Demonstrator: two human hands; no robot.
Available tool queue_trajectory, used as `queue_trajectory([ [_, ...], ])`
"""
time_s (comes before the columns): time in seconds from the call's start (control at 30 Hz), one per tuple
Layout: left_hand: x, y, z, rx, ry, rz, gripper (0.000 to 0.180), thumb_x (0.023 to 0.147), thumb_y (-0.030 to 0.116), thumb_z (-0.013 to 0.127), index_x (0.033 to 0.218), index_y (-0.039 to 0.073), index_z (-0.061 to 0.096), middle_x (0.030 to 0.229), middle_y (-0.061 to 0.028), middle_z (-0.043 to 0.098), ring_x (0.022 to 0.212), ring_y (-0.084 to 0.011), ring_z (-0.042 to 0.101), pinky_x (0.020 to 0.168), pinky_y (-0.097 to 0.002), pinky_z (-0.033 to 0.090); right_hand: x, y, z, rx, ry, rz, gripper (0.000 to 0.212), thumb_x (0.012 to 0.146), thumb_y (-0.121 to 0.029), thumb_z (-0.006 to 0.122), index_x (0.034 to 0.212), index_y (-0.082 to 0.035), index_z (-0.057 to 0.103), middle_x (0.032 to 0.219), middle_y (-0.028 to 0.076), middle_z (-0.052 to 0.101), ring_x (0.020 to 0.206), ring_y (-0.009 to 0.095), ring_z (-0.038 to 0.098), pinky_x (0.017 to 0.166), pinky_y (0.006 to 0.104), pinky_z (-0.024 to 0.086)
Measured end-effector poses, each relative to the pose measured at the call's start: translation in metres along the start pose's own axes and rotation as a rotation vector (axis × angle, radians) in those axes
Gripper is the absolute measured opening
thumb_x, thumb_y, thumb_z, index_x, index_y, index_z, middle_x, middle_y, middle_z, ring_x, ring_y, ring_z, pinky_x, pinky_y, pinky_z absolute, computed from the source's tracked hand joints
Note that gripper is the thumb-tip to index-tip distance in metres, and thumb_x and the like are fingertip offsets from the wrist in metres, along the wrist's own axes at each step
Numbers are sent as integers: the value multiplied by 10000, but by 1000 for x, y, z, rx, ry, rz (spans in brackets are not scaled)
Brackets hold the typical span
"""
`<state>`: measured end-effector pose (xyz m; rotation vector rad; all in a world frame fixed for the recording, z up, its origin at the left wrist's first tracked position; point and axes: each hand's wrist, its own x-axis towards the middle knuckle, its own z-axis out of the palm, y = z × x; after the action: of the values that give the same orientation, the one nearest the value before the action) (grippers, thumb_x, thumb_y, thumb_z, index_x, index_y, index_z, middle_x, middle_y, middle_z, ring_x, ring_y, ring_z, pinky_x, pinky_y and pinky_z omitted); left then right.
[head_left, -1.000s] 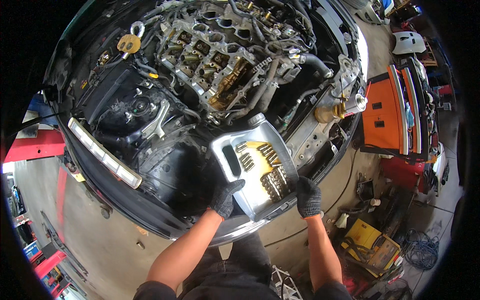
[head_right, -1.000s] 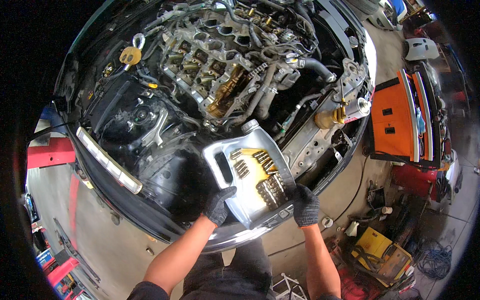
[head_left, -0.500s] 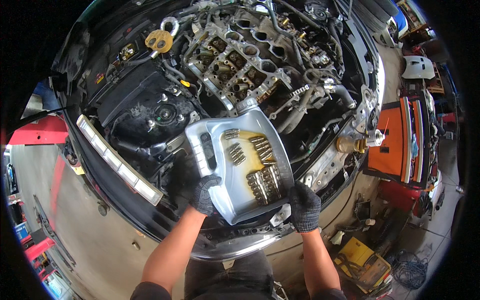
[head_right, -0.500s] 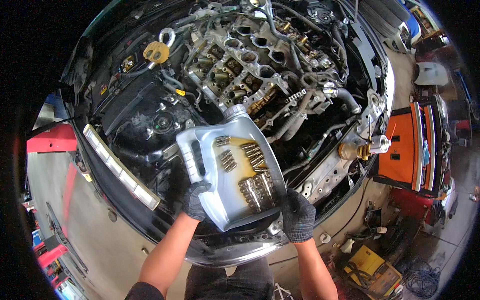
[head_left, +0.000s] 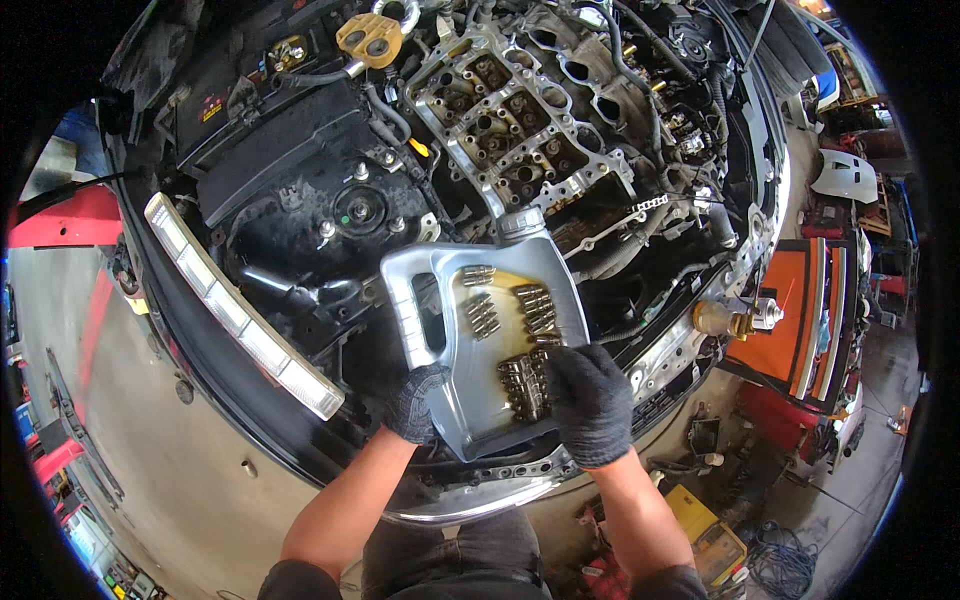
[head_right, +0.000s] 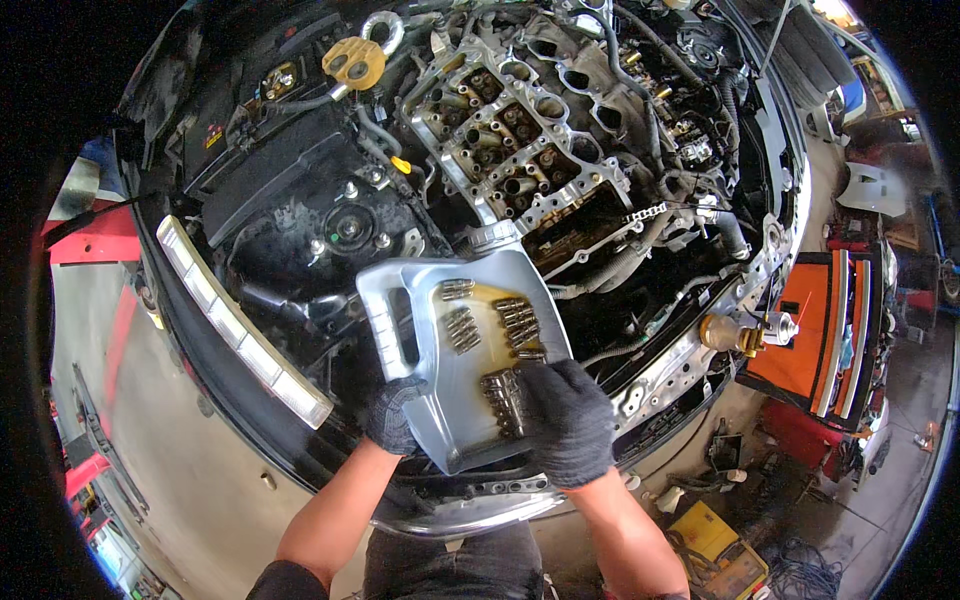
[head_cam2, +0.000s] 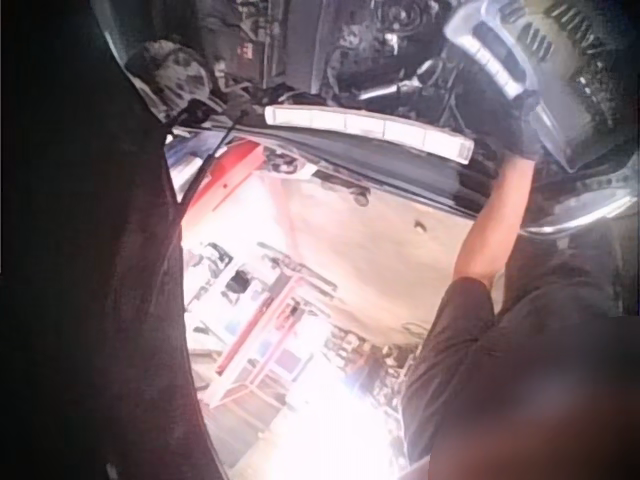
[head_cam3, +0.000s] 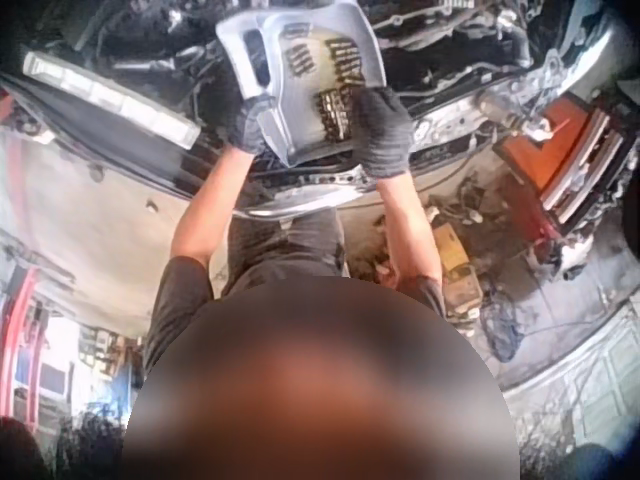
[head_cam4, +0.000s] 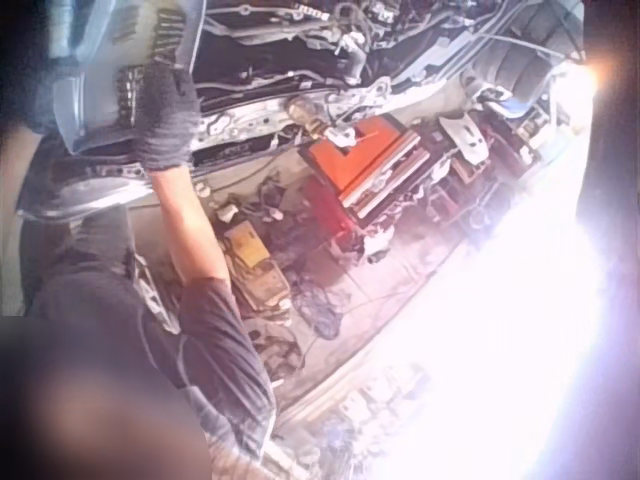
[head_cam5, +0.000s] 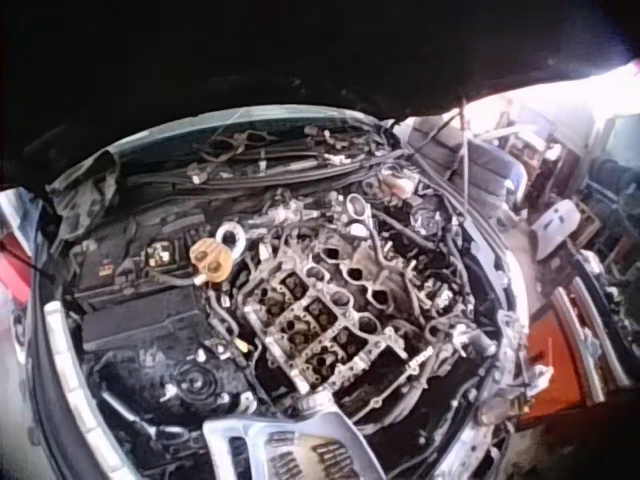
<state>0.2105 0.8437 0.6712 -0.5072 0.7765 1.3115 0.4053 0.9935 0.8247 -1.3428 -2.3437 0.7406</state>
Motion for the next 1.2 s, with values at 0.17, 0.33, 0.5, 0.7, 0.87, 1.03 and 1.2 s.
queue_trajectory([
  [0.17,6,-1,-22,77,-31,40,207,972,155,677,1149,48,677,963,-83,702,891,-226,711,807,-358,600,15,-20,33,-50,-120,-141,204,840,-53,783,1043,-67,771,913,134,688,811,359,694,705,456,566],
  [0.33,20,-5,-39,327,-55,165,222,1026,147,658,1218,49,710,1101,-39,715,979,-158,664,854,-309,557,19,-24,62,-156,-140,-281,286,792,-21,749,1073,-74,767,982,124,659,876,354,658,742,474,547],
  [0.5,17,-5,-23,512,6,410,235,1021,134,652,1217,24,719,1083,-57,721,970,-174,672,871,-319,553,28,-21,77,-274,-130,-381,361,764,-6,710,1111,-78,780,1098,118,677,978,390,645,824,497,550],
  [0.7,15,-4,-21,916,97,373,247,1008,150,656,1207,43,756,1134,-117,761,1035,-220,698,938,-373,548,33,-18,76,-375,-234,-447,339,782,-67,655,1107,-80,750,1133,127,692,997,390,644,873,504,545],
  [0.87,21,-8,-31,1088,-28,454,221,1012,133,655,1193,38,737,1103,-98,729,1008,-204,672,910,-362,552,34,-16,79,-478,-248,-523,308,777,-93,655,1071,-73,744,1088,157,699,944,414,649,834,533,544],
  [1.03,28,-17,-42,1077,-60,504,217,1017,141,664,1188,26,729,1088,-74,713,983,-188,652,914,-365,549,32,-16,83,-554,-354,-505,336,817,-129,646,1127,-13,703,1048,217,689,940,419,651,822,540,541],
  [1.2,38,-29,-59,1068,-6,301,234,1016,149,643,1179,58,785,1184,-139,773,1114,-265,713,1007,-399,547,26,-21,86,-649,-356,-532,378,855,-169,634,1181,13,690,1062,217,700,977,393,667,855,547,539],
])
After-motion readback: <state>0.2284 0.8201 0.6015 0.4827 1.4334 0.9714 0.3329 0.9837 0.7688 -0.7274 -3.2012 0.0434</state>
